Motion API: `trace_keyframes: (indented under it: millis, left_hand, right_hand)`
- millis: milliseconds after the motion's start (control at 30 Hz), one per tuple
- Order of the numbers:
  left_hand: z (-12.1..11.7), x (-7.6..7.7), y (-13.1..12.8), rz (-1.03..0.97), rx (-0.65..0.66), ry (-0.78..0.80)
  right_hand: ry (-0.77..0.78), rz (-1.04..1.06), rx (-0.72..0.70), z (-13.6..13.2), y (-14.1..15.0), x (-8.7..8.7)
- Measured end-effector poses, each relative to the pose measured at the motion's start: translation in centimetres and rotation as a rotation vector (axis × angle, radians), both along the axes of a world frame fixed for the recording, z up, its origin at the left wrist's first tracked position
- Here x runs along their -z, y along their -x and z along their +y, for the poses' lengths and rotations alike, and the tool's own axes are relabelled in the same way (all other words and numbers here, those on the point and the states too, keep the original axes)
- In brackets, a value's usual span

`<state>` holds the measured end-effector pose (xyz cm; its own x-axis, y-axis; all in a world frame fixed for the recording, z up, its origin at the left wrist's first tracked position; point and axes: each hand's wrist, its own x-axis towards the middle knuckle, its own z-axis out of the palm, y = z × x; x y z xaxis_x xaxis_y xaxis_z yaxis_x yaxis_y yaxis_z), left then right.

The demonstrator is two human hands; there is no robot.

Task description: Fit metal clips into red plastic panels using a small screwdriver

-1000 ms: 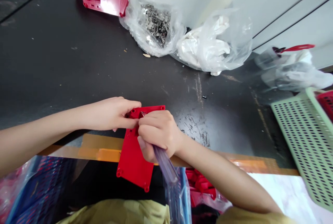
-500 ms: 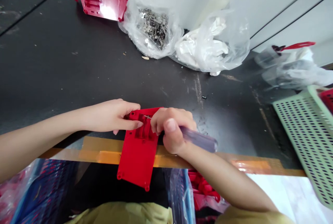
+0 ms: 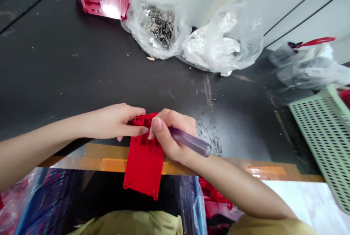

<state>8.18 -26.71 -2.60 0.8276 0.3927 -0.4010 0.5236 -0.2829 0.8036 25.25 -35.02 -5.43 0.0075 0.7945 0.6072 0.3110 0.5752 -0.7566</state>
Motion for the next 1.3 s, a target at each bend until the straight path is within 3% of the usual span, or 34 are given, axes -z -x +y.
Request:
trace_keyframes:
  millis: [167,300,633,1033,1300]
  left_hand:
    - [0.0,-0.2,-0.1,0.007,-0.009,-0.009]
    - [0.1,0.1,-0.1,-0.037,-0.018,-0.008]
    - [0.1,0.7,0.1,-0.096,-0.02,0.025]
    - [0.1,0.1,0.1,-0.074,-0.011,0.042]
    - [0.0,0.4,0.0,-0.048,-0.008,0.023]
  right_hand:
    - [-0.087,-0.254,0.055,-0.5,-0.2,-0.6]
    - [-0.234,-0.476,-0.018,-0.3,-0.6,-0.9]
    - [-0.435,-0.595,-0.023,0.2,-0.8,-0.3]
    - [-0.352,-0.527,0.047,-0.1,-0.2,-0.4]
    - [-0.151,-0.263,0.146,-0.4,-0.1,0.2]
